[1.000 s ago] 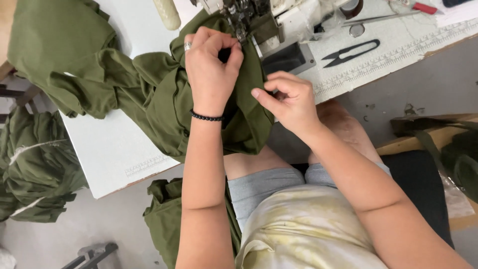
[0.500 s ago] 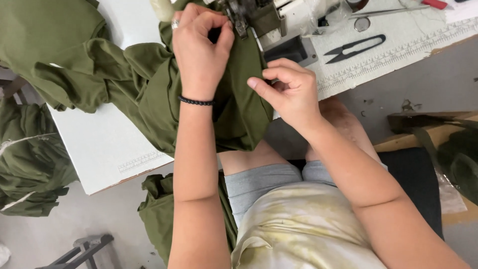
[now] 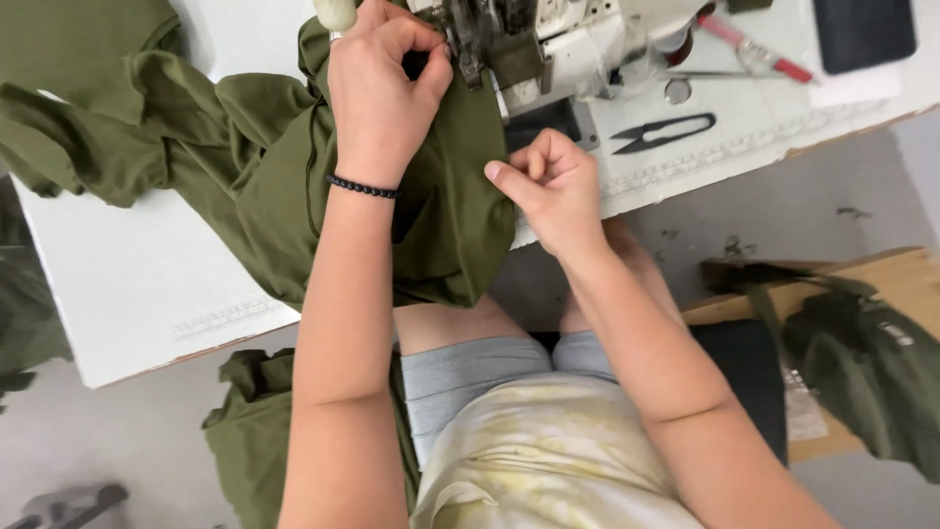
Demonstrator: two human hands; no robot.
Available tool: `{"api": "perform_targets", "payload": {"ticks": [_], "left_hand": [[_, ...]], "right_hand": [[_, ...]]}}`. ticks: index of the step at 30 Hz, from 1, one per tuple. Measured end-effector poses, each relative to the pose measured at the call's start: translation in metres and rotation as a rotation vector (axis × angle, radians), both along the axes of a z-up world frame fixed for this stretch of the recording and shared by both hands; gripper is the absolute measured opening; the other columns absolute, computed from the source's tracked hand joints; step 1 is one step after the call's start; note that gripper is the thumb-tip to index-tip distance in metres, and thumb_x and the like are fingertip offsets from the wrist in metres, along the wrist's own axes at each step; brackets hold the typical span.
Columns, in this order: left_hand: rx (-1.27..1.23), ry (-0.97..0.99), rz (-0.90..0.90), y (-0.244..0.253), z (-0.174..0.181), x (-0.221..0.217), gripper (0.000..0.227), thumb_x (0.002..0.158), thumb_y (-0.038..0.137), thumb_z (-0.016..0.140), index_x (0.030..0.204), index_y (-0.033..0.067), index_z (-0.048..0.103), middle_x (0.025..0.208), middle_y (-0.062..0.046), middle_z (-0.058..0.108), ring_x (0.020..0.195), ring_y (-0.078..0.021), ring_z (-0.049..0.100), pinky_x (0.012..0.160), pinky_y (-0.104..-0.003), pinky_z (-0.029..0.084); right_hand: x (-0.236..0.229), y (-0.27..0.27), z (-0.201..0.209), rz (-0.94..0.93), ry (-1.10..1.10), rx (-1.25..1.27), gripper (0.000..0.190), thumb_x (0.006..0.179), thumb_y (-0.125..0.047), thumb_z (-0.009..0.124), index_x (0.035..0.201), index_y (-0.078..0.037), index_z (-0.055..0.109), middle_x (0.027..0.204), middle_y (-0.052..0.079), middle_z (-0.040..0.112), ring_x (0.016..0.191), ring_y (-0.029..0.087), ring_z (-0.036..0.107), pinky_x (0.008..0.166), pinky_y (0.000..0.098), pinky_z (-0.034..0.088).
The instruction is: A person is seen handling, unfolding, and organizing olive green fabric pieces on a sewing table.
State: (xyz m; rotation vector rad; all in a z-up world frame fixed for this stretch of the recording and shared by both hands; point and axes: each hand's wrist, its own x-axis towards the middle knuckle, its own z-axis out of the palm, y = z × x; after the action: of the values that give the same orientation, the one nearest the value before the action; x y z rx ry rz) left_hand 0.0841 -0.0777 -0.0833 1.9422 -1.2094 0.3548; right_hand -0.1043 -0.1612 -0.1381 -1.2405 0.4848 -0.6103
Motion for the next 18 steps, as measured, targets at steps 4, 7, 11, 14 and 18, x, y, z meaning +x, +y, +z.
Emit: {"api": "perform_targets", "payload": {"ticks": [4, 7, 11, 14, 18], "left_hand": [[0.003, -0.149, 0.109, -0.006, -0.017, 0.016, 0.013, 0.084, 0.007, 0.077, 0.079, 0.0094, 0.065, 0.083, -0.006, 0.063, 0.075, -0.0314, 0.049, 0.053, -0.044, 0.041], [0.012, -0.211, 0.238, -0.013, -0.019, 0.019, 0.012, 0.08, 0.009, 0.077, 0.077, 0.0106, 0.065, 0.076, -0.012, 0.061, 0.081, -0.0388, 0.054, 0.054, -0.05, 0.042], [0.066, -0.189, 0.478, -0.018, -0.021, 0.012, 0.012, 0.08, 0.015, 0.072, 0.068, 0.0136, 0.07, 0.068, -0.013, 0.06, 0.051, -0.0382, 0.054, 0.046, -0.049, 0.041], [0.117, -0.266, 0.418, 0.001, -0.009, 0.009, 0.011, 0.086, 0.01, 0.066, 0.095, 0.0074, 0.059, 0.102, -0.016, 0.059, 0.097, -0.0436, 0.056, 0.056, -0.052, 0.053], [0.298, -0.155, 0.136, 0.019, -0.013, 0.056, 0.024, 0.072, 0.002, 0.054, 0.095, 0.0, 0.061, 0.087, -0.029, 0.061, 0.072, -0.0537, 0.056, 0.06, -0.061, 0.047]], "right_hand": [[0.011, -0.008, 0.004, -0.006, -0.018, 0.011, 0.053, 0.088, -0.002, 0.079, 0.075, -0.02, 0.031, 0.068, -0.004, 0.043, 0.068, 0.006, 0.038, 0.065, 0.0235, 0.038], [0.021, -0.014, 0.006, -0.008, -0.039, 0.063, 0.053, 0.088, -0.001, 0.079, 0.074, -0.02, 0.031, 0.064, -0.005, 0.043, 0.064, 0.006, 0.037, 0.057, 0.0245, 0.034], [0.027, -0.015, 0.014, -0.049, -0.027, 0.066, 0.053, 0.09, -0.002, 0.078, 0.072, -0.02, 0.031, 0.064, -0.007, 0.028, 0.059, 0.007, 0.039, 0.044, 0.0247, 0.033], [0.026, -0.019, 0.012, -0.033, -0.005, 0.033, 0.046, 0.091, -0.005, 0.079, 0.074, -0.017, 0.038, 0.065, -0.005, 0.039, 0.061, 0.006, 0.048, 0.045, 0.0236, 0.042], [0.008, -0.01, 0.042, -0.006, 0.061, -0.44, 0.029, 0.096, -0.012, 0.079, 0.092, -0.011, 0.05, 0.088, 0.004, 0.066, 0.081, 0.009, 0.063, 0.078, 0.0231, 0.055]]}}
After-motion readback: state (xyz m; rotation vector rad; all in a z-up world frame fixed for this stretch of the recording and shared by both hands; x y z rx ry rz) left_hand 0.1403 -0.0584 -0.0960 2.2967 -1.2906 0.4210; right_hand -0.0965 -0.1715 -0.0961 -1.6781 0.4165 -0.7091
